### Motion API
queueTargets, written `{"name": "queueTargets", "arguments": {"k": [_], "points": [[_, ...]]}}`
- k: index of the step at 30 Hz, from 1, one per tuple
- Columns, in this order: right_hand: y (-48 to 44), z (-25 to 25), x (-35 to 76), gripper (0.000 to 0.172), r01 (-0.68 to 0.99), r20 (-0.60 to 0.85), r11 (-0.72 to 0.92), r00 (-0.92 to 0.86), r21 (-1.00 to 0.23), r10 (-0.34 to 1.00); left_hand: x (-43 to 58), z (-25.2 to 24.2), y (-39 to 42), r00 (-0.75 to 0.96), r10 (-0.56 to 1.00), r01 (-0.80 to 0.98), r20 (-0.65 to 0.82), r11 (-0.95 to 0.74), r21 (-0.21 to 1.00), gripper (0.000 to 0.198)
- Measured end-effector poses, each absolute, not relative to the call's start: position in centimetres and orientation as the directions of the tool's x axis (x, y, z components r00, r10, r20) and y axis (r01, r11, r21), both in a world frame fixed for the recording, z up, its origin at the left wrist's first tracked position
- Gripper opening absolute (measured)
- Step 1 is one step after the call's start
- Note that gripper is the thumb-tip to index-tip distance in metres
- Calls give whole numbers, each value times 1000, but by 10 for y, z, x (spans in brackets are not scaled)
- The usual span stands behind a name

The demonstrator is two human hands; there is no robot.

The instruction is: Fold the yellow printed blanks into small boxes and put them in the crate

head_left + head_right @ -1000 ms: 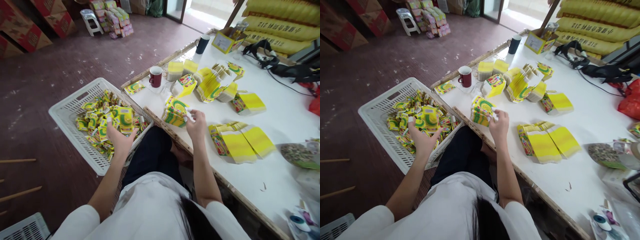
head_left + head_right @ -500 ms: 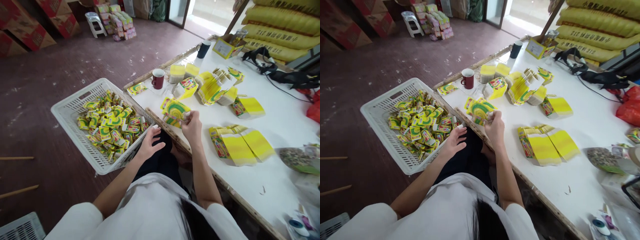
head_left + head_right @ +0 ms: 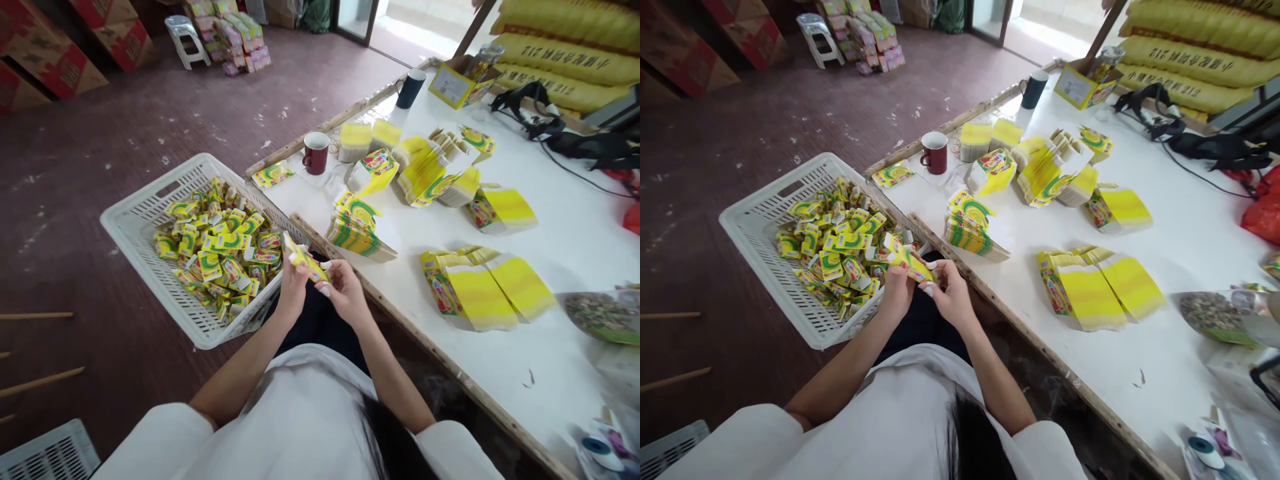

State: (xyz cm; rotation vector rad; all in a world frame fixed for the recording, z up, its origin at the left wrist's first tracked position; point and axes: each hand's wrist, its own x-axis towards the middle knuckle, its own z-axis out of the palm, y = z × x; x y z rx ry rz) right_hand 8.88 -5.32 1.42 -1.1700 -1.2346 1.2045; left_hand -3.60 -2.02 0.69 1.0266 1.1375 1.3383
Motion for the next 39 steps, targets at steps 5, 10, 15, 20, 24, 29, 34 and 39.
{"name": "queueTargets", "arguments": {"k": [5,10,15,20,24,29,34,39], "points": [[-50,17,115,9,107,113,114,-21,-988,993,-50,2,-23,-57,989,-290,-139,117,950,47],[-56,25,136,21,539,382,355,-66,-764,922,-80,21,-11,110,994,-130,25,-10,991,84],[-63,31,133,22,672,545,536,-229,-511,807,-78,44,-20,493,866,413,-78,-155,897,97],[-59,20,113,69,261,315,234,329,-936,890,-50,34,-39,372,928,550,12,-231,802,81],[-55,8,106,59,-404,-216,-203,-13,-892,976,-44,21,-43,412,889,553,197,-417,721,81],[-57,0,111,70,-381,-206,-260,-177,-887,962,-49,17,-38,497,838,547,225,-504,669,66],[-62,0,111,78,-8,47,46,-139,-999,989,-45,9,-35,465,875,555,136,-408,725,73],[-59,-8,120,55,259,227,209,40,-943,973,-44,2,-35,351,901,619,256,-428,659,75]]}}
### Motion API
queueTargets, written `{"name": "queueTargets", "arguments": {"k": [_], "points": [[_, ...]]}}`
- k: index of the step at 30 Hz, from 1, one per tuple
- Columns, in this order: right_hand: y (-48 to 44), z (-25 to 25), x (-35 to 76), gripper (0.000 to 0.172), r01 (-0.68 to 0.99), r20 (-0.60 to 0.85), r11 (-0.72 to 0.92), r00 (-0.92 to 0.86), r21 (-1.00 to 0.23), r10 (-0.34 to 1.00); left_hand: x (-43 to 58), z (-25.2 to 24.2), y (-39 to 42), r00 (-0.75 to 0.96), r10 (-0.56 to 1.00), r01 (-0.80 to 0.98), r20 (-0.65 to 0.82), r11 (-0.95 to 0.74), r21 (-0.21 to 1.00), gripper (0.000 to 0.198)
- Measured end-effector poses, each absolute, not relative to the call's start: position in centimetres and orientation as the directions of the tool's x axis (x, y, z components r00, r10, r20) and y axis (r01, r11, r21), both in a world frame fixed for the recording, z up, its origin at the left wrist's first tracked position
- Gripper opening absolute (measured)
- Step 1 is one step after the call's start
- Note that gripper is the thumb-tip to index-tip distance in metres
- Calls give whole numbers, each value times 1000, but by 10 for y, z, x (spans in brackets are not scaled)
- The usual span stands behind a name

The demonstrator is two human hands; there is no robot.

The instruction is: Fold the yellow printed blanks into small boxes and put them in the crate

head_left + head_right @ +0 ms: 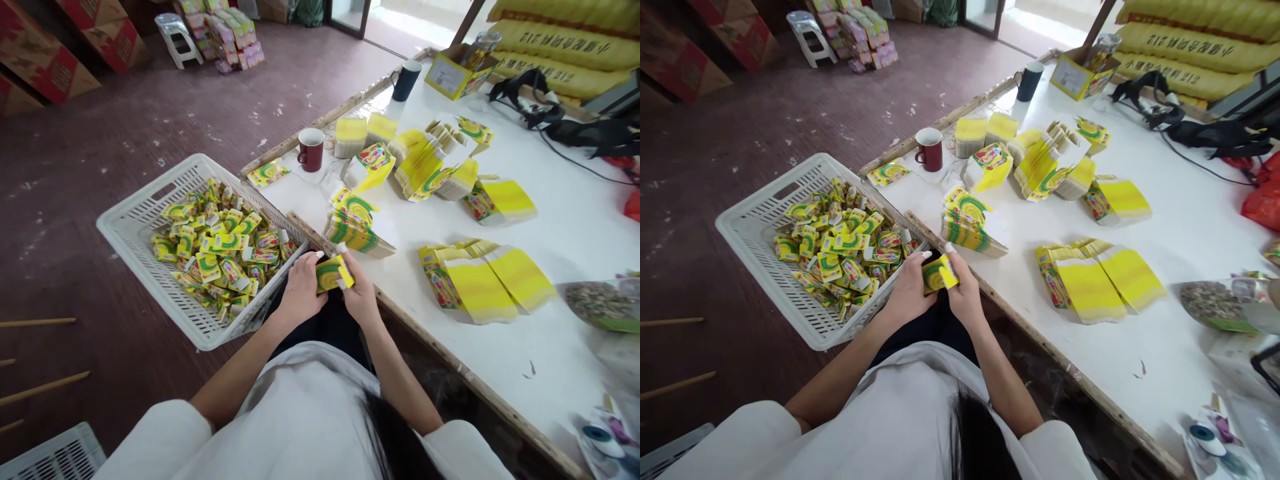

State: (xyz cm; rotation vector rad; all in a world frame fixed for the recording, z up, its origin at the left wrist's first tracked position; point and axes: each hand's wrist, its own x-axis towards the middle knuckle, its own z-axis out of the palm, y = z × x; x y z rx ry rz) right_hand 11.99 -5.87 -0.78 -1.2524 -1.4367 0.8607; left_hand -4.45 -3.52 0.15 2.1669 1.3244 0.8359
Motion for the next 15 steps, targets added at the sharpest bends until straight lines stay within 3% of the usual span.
{"name": "queueTargets", "arguments": {"k": [2,6,12,15], "points": [[-58,-11,124,61,345,263,227,63,-911,963,-50,4,-34,361,902,614,235,-420,668,63],[-60,-11,131,58,487,264,298,-140,-821,954,-65,14,-28,375,884,579,277,-457,675,53],[-53,9,161,21,357,227,353,-350,-865,909,-73,29,-19,437,860,573,264,-492,655,62],[-50,14,162,18,324,229,346,-348,-881,909,-65,32,-19,423,851,575,311,-517,634,58]]}}
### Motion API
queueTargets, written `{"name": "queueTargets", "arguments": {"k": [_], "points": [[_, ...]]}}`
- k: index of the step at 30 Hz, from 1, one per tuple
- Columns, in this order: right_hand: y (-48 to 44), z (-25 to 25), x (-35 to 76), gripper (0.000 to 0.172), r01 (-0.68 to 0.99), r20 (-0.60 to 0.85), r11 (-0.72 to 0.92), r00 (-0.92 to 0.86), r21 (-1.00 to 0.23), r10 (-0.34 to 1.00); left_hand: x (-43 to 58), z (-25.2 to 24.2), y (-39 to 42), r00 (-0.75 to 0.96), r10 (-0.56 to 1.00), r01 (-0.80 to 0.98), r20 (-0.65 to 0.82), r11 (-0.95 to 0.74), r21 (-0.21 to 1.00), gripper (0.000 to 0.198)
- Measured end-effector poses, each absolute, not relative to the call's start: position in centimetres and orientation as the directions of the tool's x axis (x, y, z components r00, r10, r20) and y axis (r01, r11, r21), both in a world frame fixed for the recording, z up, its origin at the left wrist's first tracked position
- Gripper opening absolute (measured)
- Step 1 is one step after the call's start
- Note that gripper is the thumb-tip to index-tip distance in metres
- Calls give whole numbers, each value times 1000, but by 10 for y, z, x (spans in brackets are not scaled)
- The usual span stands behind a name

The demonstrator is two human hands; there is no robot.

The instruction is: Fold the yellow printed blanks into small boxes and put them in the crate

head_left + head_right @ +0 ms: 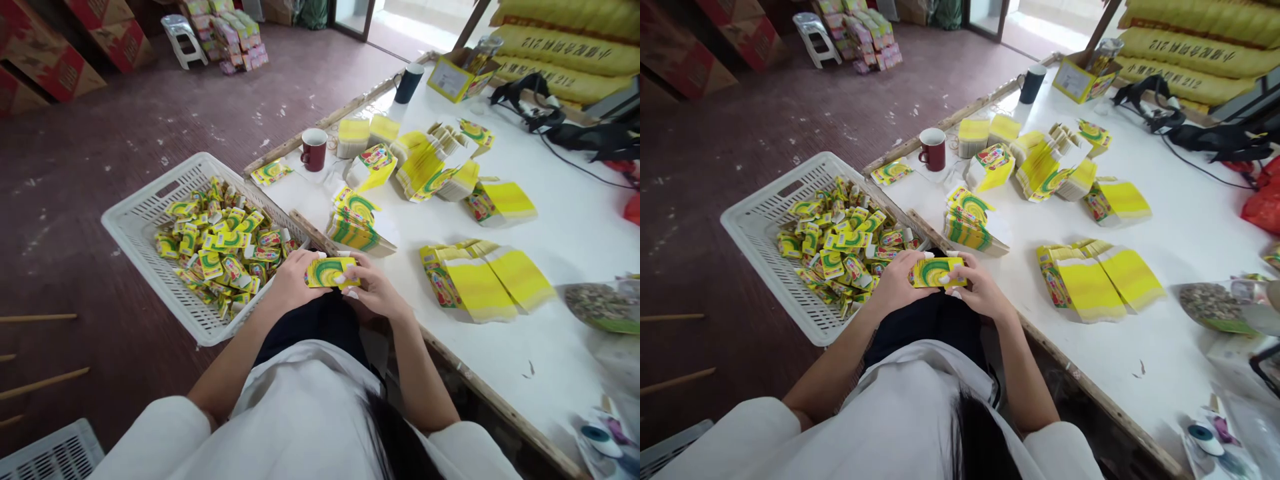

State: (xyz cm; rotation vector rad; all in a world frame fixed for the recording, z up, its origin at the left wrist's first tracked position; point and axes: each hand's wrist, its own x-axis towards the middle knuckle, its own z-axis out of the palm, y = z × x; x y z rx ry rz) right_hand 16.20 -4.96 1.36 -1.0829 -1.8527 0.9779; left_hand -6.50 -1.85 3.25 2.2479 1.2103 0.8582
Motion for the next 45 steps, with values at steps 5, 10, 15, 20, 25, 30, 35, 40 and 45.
{"name": "queueTargets", "arguments": {"k": [5,10,15,20,25,30,35,40,45], "points": [[-52,1,133,53,326,273,306,-142,-894,951,-60,23,-22,375,852,579,365,-523,626,52],[-29,14,146,53,393,294,258,34,-882,955,-91,5,-19,-82,905,695,418,-249,675,86],[26,25,179,30,786,284,-128,363,-605,887,-106,-6,-17,-215,872,758,440,-135,638,99],[52,18,182,22,847,165,-231,345,-479,924,-83,-12,-26,-67,925,663,375,-240,709,77],[53,19,180,20,866,164,-164,269,-473,949,-65,-12,-33,80,968,496,238,-245,833,64],[60,19,184,26,874,161,-193,290,-446,943,-56,-13,-37,151,978,369,146,-192,909,58],[66,13,187,19,873,139,-181,269,-454,953,-54,-13,-35,159,982,333,104,-153,930,54],[71,11,194,28,869,155,-227,322,-441,934,-53,-12,-34,192,979,316,70,-129,940,47],[78,27,199,31,867,-13,-261,282,-424,959,-48,-10,-32,250,967,312,39,-118,943,43]]}}
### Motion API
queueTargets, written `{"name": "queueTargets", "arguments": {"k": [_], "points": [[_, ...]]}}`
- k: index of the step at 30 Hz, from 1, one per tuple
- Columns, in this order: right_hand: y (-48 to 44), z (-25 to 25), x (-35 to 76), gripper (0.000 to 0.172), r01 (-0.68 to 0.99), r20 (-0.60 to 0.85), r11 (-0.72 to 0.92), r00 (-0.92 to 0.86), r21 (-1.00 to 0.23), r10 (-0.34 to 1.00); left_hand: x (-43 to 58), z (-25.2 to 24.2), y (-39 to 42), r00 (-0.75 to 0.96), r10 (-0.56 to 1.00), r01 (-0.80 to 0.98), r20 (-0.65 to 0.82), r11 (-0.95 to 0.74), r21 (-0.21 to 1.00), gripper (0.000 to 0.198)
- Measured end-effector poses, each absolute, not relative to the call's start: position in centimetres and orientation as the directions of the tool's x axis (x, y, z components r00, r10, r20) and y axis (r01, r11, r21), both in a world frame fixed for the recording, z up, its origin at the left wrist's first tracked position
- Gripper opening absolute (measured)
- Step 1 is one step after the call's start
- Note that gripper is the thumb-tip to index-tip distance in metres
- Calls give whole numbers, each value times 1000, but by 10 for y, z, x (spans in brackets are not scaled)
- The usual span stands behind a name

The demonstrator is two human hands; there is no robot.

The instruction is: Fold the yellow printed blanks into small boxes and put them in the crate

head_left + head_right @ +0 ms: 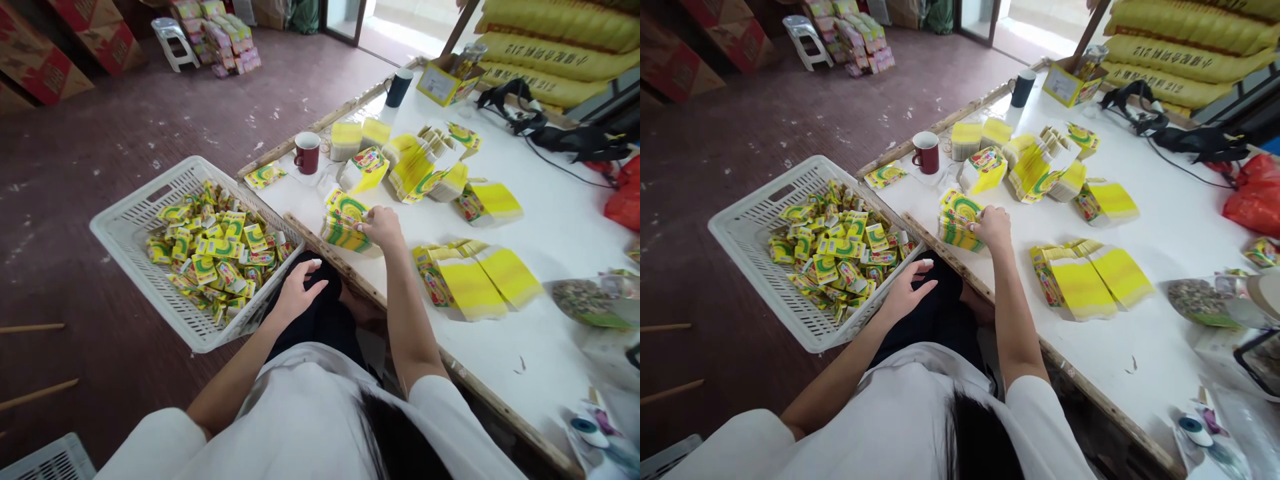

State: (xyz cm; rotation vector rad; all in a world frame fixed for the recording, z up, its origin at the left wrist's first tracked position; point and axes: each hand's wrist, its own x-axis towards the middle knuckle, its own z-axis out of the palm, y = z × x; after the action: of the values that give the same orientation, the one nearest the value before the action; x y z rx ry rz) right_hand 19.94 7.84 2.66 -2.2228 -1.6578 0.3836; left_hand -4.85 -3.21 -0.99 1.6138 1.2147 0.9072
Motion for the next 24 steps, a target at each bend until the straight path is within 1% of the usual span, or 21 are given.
{"name": "queueTargets", "arguments": {"k": [4,7,9,11,13,14,16,17,18,20,22,23,24], "points": [[70,31,193,32,826,26,-250,304,-504,952,-46,-10,-31,295,956,270,1,-84,959,40],[59,34,187,30,784,80,-226,330,-578,941,-43,-13,-30,322,944,218,-78,6,976,42],[49,38,184,28,748,141,-176,340,-640,930,-40,-16,-29,332,935,139,-123,81,987,52],[34,43,177,24,699,188,-89,309,-709,932,-35,-15,-26,330,936,-13,-123,135,991,70],[14,44,164,20,638,178,20,186,-770,966,-30,-9,-23,276,958,-195,-74,131,972,85],[2,43,155,20,595,150,70,85,-800,985,-28,-4,-21,238,970,-262,-52,116,958,87],[-22,38,133,20,448,87,137,-131,-883,988,-25,8,-19,167,985,-336,-44,99,937,79],[-33,35,121,21,332,73,136,-198,-933,978,-24,15,-18,132,990,-366,-55,100,925,73],[-43,31,110,24,206,72,115,-208,-972,975,-24,21,-17,96,993,-401,-70,103,910,67],[-58,23,91,34,-2,78,79,-188,-997,979,-24,29,-16,3,995,-477,-95,85,875,58],[-64,18,79,50,-87,73,59,-170,-994,983,-25,30,-16,-98,990,-505,-104,41,862,58],[-65,16,76,57,-94,64,48,-176,-994,982,-26,28,-16,-127,987,-478,-101,29,878,60],[-64,14,76,61,-90,51,36,-172,-995,984,-27,26,-17,-131,987,-410,-88,27,912,63]]}}
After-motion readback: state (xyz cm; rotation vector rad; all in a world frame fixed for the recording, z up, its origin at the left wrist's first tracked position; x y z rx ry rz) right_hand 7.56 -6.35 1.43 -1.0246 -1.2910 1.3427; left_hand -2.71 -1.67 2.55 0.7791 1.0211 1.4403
